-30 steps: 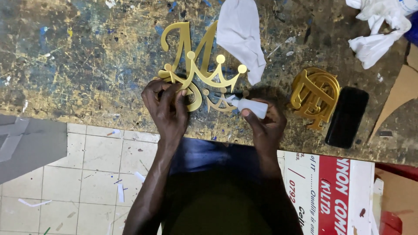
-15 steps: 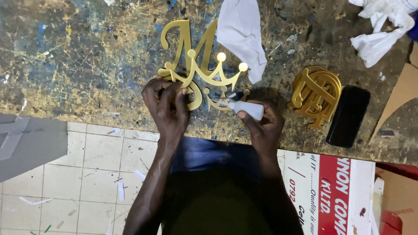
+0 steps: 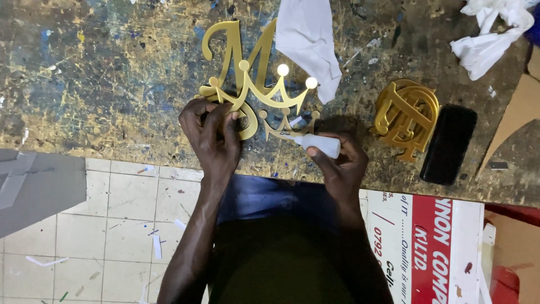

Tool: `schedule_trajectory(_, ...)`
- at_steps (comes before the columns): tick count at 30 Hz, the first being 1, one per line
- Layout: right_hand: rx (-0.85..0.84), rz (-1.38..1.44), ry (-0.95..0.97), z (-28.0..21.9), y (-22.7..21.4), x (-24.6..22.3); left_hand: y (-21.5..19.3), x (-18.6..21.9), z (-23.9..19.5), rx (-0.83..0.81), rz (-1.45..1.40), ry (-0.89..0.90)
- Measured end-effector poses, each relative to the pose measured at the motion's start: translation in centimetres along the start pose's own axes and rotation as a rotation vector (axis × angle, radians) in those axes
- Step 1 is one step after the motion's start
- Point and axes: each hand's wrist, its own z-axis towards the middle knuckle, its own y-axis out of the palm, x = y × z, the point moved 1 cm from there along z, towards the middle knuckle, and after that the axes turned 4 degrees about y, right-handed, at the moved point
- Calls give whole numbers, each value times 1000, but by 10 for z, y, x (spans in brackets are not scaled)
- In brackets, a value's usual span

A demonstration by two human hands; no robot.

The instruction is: Applying adhesive to the back of gold-colored decorative acrylic letters and pressing them onto a surface to bond.

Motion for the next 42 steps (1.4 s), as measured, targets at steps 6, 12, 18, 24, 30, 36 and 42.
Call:
schedule_trajectory(6, -1, 11, -1, -1, -1, 1, 0, -1, -1, -6, 0, -2)
schedule_trajectory(12, -13, 12, 9, -5, -4, 4, -2, 0, 1, -10, -5, 8)
schedule_trajectory(18, -9, 9, 6, -4, 1, -3, 0, 0, -1, -5, -11, -1)
schedule_trajectory(24, 18, -5, 5, -1, 7, -5, 0, -1, -1, -9, -13, 1)
schedule_trajectory(30, 47, -2, -10, -4, 3, -7, 0, 2, 1, -14, -14, 9)
schedule_trajectory(36, 60, -18, -5, -9, -9, -2, -2, 5, 3, -16, -13, 26)
schedule_trajectory(42, 78, -13, -9, -8, -8, -7, -1, 2, 2, -16, -16, 27)
